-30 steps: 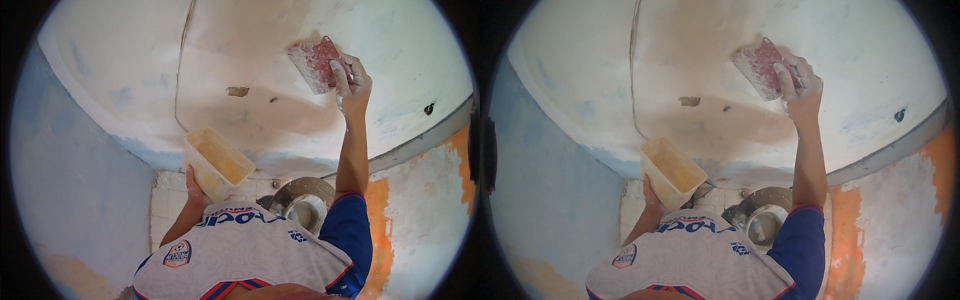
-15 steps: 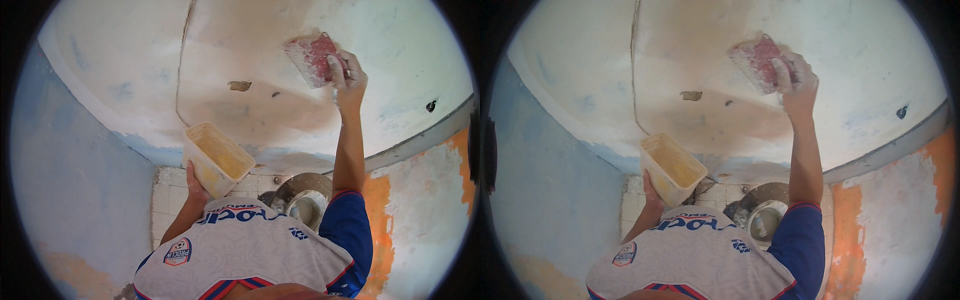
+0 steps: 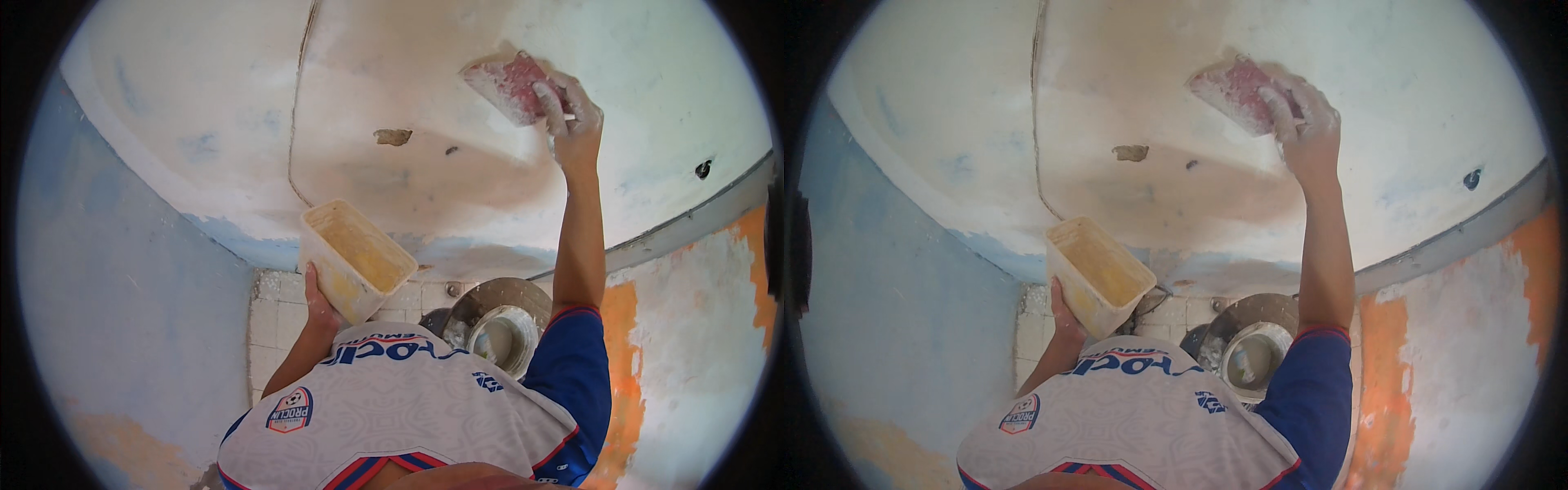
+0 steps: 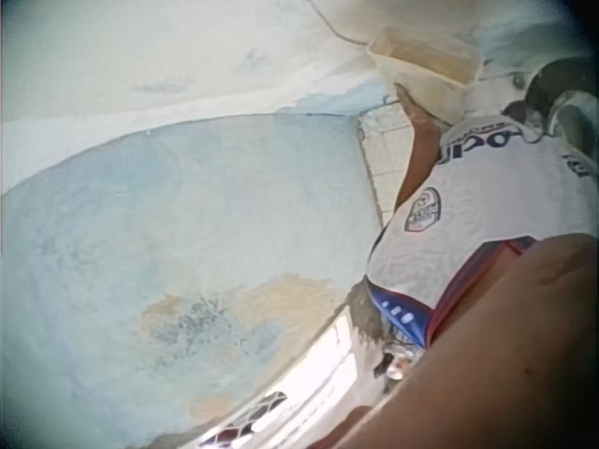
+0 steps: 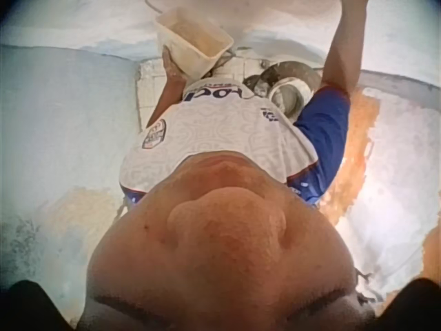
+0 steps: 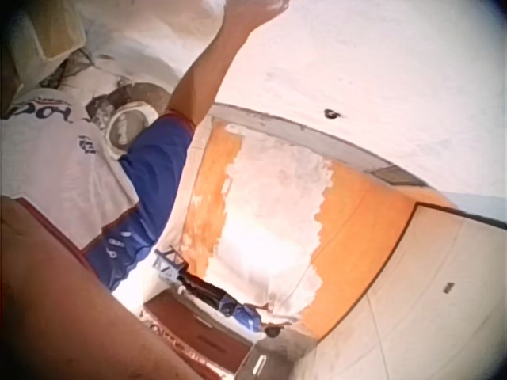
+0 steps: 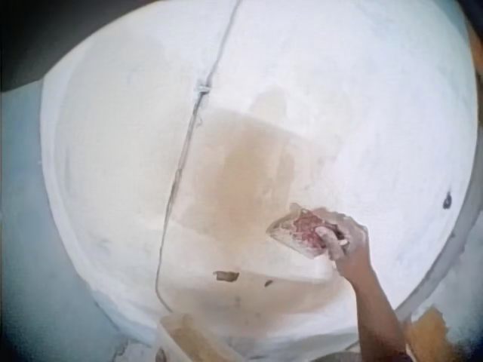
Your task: The person applies a white filler compound to a wall using a red trowel, repeatedly picking up more compound from a plastic container held in the left hand and smoothing it over cracks and uneven surfaces on the wall.
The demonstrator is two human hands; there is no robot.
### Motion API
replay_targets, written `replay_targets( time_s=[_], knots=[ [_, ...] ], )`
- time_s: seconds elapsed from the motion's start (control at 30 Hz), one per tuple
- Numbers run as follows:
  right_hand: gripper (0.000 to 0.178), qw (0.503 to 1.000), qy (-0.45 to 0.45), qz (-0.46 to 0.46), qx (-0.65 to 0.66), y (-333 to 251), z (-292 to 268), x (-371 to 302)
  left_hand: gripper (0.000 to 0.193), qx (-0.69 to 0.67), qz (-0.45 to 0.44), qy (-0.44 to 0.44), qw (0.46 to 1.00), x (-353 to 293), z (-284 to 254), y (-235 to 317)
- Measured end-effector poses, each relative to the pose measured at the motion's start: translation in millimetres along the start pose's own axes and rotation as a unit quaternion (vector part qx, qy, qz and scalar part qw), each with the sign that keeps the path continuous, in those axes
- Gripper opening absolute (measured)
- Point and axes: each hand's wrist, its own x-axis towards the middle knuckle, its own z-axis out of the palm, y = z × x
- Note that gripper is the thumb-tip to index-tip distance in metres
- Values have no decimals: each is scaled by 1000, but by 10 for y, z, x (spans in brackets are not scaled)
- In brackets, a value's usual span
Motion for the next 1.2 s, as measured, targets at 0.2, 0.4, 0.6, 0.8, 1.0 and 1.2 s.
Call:
replay_targets(
  time_s=[0.2, 0.4, 0.6, 0.8, 1.0, 1.2],
  knots=[
    [22, 1000, 9, 1, 24, 3, -143, 37, 76, 7, 6, -14, 1000, 6, -67, 19],
    [20, 989, 120, 26, 77, -16, -208, 181, 77, 28, -14, 2, 1000, -47, 9, 90],
    [17, 986, -45, -87, -136, 12, -211, 57, 73, -15, -33, -46, 998, 62, 33, 226],
    [18, 1000, -2, 3, -11, -114, -399, 2, 76, 11, -45, -42, 998, 217, -92, 299],
    [13, 970, 88, -116, -193, -203, -478, 188, 74, 47, -55, -54, 996, 310, -54, 407],
    [16, 911, -141, -213, -323, -257, -391, -46, 72, 22, -56, -79, 995, 377, -150, 413]
  ],
)
